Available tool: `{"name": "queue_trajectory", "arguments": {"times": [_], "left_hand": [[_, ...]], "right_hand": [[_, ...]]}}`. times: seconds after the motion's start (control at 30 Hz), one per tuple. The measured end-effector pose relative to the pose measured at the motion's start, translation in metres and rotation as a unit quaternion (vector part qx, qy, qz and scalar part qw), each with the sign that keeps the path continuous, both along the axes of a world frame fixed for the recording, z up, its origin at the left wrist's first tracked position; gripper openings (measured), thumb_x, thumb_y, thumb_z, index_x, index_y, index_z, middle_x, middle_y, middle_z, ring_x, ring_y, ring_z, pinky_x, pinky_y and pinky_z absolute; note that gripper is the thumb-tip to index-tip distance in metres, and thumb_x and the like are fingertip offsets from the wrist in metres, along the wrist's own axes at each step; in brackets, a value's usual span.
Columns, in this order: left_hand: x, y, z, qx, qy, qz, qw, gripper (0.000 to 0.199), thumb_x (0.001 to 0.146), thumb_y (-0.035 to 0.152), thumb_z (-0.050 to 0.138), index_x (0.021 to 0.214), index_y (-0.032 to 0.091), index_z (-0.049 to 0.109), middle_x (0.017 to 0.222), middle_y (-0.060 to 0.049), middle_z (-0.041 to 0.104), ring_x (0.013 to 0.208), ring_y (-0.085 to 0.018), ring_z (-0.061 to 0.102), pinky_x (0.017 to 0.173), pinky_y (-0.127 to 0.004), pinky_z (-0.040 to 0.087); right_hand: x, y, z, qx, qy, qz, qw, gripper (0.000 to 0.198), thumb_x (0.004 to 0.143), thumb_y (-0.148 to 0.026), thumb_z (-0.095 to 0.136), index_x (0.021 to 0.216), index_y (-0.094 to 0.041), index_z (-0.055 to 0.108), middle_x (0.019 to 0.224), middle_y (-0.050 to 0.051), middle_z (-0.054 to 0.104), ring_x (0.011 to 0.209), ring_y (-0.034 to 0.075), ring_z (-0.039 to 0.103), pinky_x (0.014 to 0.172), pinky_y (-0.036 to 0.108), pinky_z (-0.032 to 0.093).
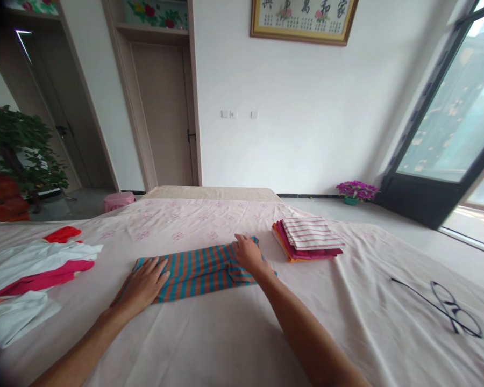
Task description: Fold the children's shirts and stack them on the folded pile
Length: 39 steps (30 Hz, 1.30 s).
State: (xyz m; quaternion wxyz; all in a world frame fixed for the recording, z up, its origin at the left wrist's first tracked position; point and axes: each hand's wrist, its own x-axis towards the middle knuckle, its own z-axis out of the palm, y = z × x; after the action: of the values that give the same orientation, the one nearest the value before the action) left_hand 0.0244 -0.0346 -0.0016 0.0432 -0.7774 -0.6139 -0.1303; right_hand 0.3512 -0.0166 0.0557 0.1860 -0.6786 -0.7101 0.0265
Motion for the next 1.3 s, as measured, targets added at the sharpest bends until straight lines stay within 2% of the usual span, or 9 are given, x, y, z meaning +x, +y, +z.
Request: {"name": "queue_trajectory", "arguments": {"times": [0.2,0.3,0.43,0.53,0.67,0.87,1.0,1.2,1.3], "left_hand": [[0.002,-0.006,0.0,-0.01,0.08,0.037,0.996,0.06,0.095,0.046,0.036,0.147,0.018,0.043,0.152,-0.017,0.042,0.143,-0.033,0.033,0.114,-0.051,0.024],[0.003,-0.008,0.001,-0.004,0.086,0.042,0.995,0.062,0.095,0.049,0.038,0.148,0.017,0.043,0.151,-0.018,0.042,0.142,-0.034,0.034,0.116,-0.05,0.021],[0.004,-0.007,-0.002,-0.002,0.092,0.041,0.995,0.062,0.095,0.048,0.037,0.149,0.017,0.041,0.153,-0.017,0.039,0.143,-0.033,0.034,0.116,-0.049,0.019],[0.004,-0.007,-0.004,-0.004,0.101,0.047,0.994,0.063,0.095,0.049,0.035,0.15,0.018,0.038,0.155,-0.016,0.037,0.143,-0.032,0.032,0.116,-0.05,0.02],[0.002,-0.007,-0.006,-0.005,0.102,0.054,0.993,0.063,0.095,0.05,0.036,0.15,0.021,0.038,0.155,-0.016,0.036,0.144,-0.032,0.032,0.115,-0.051,0.021],[-0.005,-0.006,-0.007,-0.002,0.068,0.077,0.995,0.062,0.093,0.053,0.038,0.148,0.023,0.042,0.155,-0.016,0.036,0.144,-0.033,0.031,0.111,-0.052,0.026],[-0.005,-0.004,-0.009,-0.003,0.067,0.086,0.994,0.062,0.093,0.054,0.037,0.147,0.024,0.043,0.155,-0.016,0.037,0.144,-0.034,0.03,0.11,-0.052,0.026],[-0.007,-0.003,-0.009,-0.007,0.054,0.082,0.995,0.064,0.094,0.058,0.033,0.147,0.023,0.042,0.156,-0.017,0.035,0.145,-0.034,0.028,0.111,-0.053,0.025],[-0.013,-0.005,-0.006,-0.02,0.041,0.083,0.995,0.065,0.095,0.058,0.03,0.148,0.023,0.041,0.156,-0.016,0.034,0.145,-0.034,0.028,0.11,-0.055,0.025]], "right_hand": [[0.052,-0.023,-0.031,-0.084,-0.143,0.013,0.986,0.057,0.101,-0.043,0.029,0.149,-0.012,0.037,0.158,0.017,0.026,0.146,0.029,0.023,0.114,0.049,0.026],[0.064,-0.022,-0.022,-0.096,-0.129,-0.029,0.987,0.055,0.101,-0.044,0.026,0.142,-0.014,0.047,0.149,0.018,0.043,0.138,0.029,0.039,0.109,0.048,0.031],[0.064,-0.006,-0.003,-0.041,-0.099,-0.09,0.99,0.051,0.101,-0.042,0.022,0.126,-0.02,0.061,0.131,0.014,0.061,0.121,0.027,0.055,0.102,0.042,0.038],[0.054,0.006,-0.007,-0.003,-0.097,-0.045,0.994,0.052,0.102,-0.041,0.024,0.141,-0.018,0.049,0.149,0.013,0.045,0.137,0.025,0.04,0.111,0.039,0.031],[0.045,0.017,-0.031,-0.042,-0.118,0.045,0.991,0.063,0.101,-0.049,0.025,0.151,-0.012,0.032,0.158,0.014,0.029,0.147,0.026,0.022,0.118,0.042,0.019],[0.061,0.032,-0.035,-0.12,-0.115,-0.018,0.986,0.067,0.1,-0.053,0.022,0.152,-0.012,0.031,0.159,0.018,0.024,0.147,0.03,0.021,0.116,0.054,0.018],[0.043,0.029,-0.02,-0.075,-0.125,-0.06,0.987,0.067,0.1,-0.049,0.025,0.153,-0.007,0.028,0.159,0.019,0.022,0.148,0.031,0.016,0.117,0.055,0.013],[0.001,-0.009,-0.032,0.026,-0.134,0.167,0.976,0.059,0.102,-0.05,0.026,0.153,-0.021,0.031,0.158,0.009,0.03,0.147,0.024,0.023,0.118,0.046,0.021],[0.004,-0.021,-0.049,0.075,-0.161,0.217,0.96,0.057,0.102,-0.048,0.029,0.152,-0.022,0.033,0.157,0.008,0.033,0.145,0.023,0.027,0.119,0.043,0.021]]}}
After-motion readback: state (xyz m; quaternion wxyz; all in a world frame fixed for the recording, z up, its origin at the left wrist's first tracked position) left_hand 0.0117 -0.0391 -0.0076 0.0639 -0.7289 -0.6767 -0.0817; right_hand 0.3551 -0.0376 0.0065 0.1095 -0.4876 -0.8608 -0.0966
